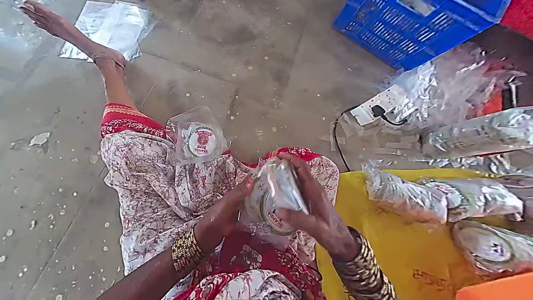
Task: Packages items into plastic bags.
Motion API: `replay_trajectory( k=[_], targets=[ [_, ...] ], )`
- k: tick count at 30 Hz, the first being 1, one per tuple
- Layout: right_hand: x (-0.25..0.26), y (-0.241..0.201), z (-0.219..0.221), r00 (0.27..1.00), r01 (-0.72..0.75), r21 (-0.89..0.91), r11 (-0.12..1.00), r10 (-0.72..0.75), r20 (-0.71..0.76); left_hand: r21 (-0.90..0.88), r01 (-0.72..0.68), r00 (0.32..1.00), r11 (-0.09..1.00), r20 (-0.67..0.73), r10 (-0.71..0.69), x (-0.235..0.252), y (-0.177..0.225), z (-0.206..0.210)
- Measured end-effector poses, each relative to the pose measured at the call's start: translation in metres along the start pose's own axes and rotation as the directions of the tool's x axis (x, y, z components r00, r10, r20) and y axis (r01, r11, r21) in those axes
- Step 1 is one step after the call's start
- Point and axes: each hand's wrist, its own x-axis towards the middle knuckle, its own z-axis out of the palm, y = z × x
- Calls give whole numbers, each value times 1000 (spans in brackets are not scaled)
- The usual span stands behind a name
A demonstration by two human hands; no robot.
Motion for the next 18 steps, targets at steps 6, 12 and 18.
replay_trajectory(
  k=[6, 12, 18],
  targets=[
    [0, -5, -36, 997, -47, -291, 956, 29, -68, -13, 99, 989, 995, -105, -99, 9, 5, 4],
    [-1, -21, -5, 975, 14, -705, 709, 146, 165, 2, 28, 995, 1000, -95, -27, 11, 1, 5],
    [7, -8, -14, 980, 33, -522, 852, 74, 183, 93, 36, 989, 995, -143, -22, 8, 0, 3]
  ],
)
